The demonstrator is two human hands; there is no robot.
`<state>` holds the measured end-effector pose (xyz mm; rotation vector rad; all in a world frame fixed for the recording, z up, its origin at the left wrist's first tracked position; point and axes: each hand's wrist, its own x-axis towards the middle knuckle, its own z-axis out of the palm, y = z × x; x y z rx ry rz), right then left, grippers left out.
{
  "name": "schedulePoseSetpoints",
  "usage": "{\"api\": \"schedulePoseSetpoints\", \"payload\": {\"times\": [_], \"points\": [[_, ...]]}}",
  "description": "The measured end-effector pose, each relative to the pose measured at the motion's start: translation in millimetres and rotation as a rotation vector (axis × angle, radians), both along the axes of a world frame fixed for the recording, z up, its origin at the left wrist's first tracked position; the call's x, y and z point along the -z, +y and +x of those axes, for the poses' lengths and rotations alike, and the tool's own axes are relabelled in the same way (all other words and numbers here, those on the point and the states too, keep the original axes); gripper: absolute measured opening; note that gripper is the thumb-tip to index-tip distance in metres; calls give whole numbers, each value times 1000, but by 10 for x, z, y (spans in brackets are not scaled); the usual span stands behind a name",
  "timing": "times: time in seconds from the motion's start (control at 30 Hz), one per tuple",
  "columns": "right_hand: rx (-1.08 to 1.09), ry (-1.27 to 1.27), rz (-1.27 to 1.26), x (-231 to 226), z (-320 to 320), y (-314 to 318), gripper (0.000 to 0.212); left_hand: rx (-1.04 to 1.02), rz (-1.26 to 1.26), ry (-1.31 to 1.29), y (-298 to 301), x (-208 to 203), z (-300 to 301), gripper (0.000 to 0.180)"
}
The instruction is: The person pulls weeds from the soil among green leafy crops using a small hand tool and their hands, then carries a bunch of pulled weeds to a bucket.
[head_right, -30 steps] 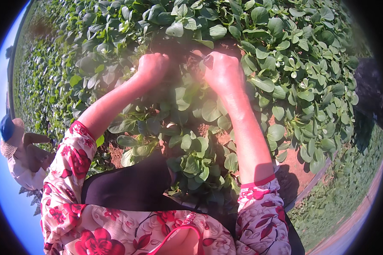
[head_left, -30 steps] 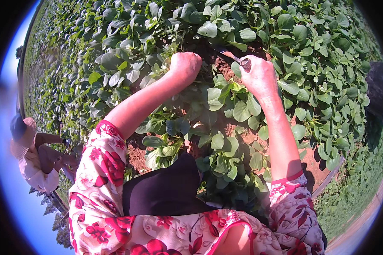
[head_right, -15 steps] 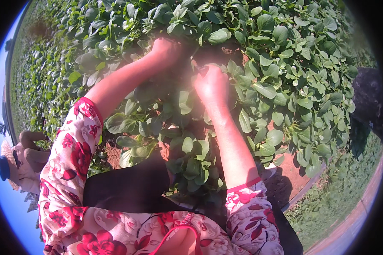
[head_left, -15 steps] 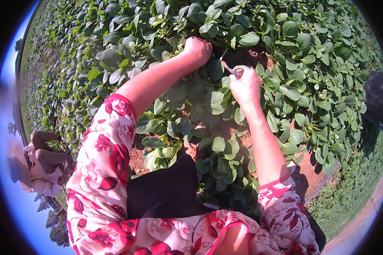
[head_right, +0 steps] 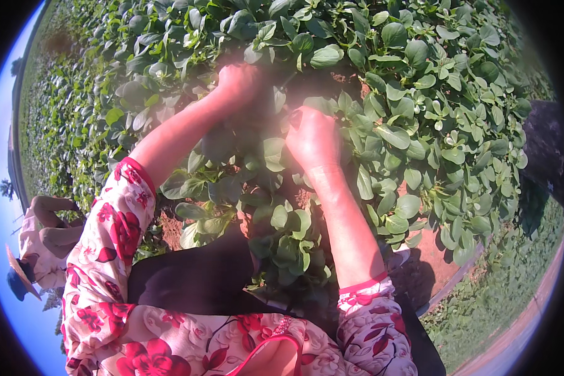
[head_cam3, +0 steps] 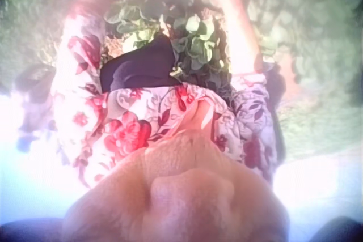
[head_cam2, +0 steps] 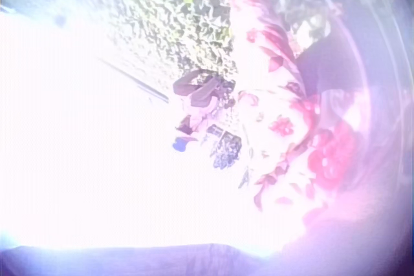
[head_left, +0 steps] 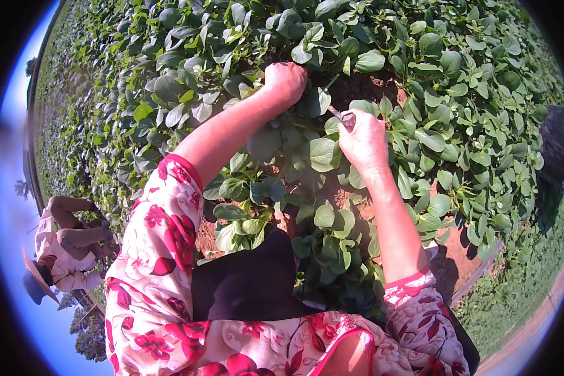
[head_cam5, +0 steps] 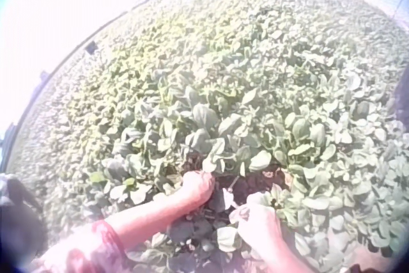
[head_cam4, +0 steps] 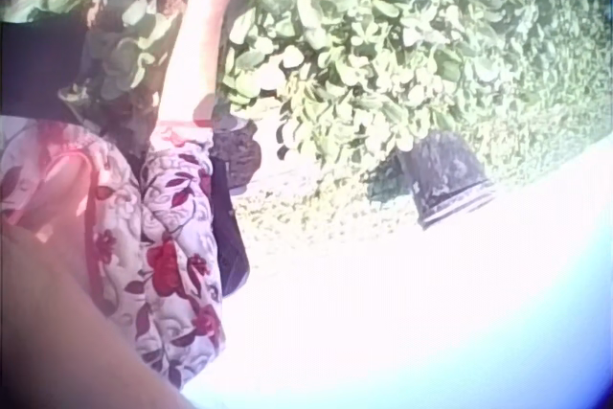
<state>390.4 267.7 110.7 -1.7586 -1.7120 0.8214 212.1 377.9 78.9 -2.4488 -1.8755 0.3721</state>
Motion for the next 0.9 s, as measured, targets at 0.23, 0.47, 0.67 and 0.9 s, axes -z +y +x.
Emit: {"api": "schedulePoseSetpoints", "payload": {"times": [0.23,0.47,0.67,0.9], "points": [[84,-2,11,346,-369,152,10,48,-14,97,33,-53,53,22],[-126,-145,185,171,-232,36,13,-5,54,-87,-32,-33,-271,19],[-97,-16,155,100,-34,-115,18,-412,-13,-618,145,-638,-524,30],[-325,-232,243,-26,-21,7,30,-370,134,-811,169,-1193,-676,36]]}}
